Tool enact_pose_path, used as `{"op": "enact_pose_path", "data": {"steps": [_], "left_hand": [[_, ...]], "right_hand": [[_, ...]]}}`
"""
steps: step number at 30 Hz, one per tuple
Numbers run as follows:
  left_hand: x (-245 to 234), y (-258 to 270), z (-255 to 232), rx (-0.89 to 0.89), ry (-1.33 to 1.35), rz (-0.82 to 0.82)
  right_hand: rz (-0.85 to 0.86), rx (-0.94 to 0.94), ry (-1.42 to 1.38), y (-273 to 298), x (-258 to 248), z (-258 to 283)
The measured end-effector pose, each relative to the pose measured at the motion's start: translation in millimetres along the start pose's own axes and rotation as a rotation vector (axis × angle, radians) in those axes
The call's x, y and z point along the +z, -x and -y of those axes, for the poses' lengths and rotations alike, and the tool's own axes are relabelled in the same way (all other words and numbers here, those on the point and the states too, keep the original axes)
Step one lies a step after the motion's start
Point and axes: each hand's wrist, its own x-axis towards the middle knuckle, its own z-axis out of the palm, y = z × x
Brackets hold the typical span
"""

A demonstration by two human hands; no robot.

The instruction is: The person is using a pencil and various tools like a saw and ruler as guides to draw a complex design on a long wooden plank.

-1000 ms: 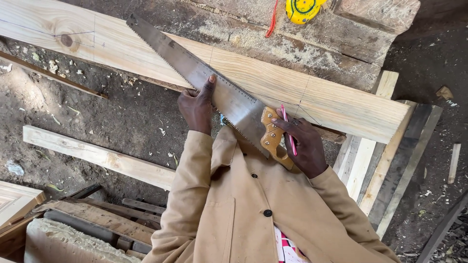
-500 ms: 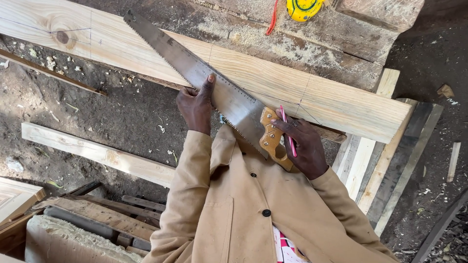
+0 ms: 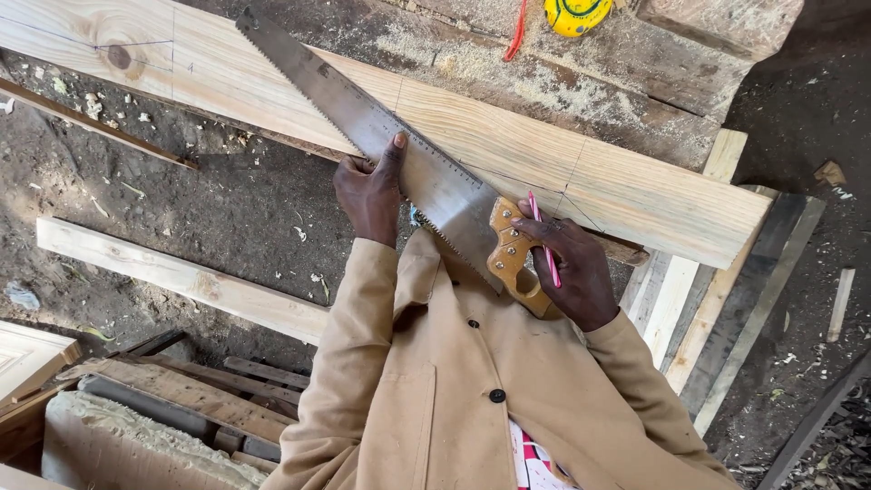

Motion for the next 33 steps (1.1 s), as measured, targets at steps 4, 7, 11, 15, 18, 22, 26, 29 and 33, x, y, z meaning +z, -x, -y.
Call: {"op": "enact_pose_path", "data": {"steps": [4,7,11,15,18,22,26,29,33], "left_hand": [[0,3,-3,0.004,-0.034,0.0],[1,3,-2,0.041,-0.029,-0.022],[0,6,-6,0.031,-0.046,-0.017],[-2,9,-13,-0.012,-0.051,-0.002],[-3,14,-20,-0.012,-0.085,-0.025],[-6,14,-21,-0.019,-0.078,-0.033],[-8,16,-29,-0.049,-0.072,-0.011],[-11,17,-34,-0.08,-0.075,-0.001],[-9,16,-33,-0.058,-0.096,0.004]], "right_hand": [[0.048,0.002,-0.007,-7,-12,11],[0.136,0.029,-0.068,-20,-24,23],[0.095,0.021,-0.109,-42,-19,21],[-0.02,-0.091,-0.312,-85,-1,23],[-0.045,-0.245,-0.323,-117,22,18],[-0.007,-0.27,-0.369,-133,52,20],[-0.035,-0.15,-0.57,-132,65,19],[-0.047,-0.144,-0.585,-130,66,21],[-0.052,-0.145,-0.56,-130,67,19]]}}
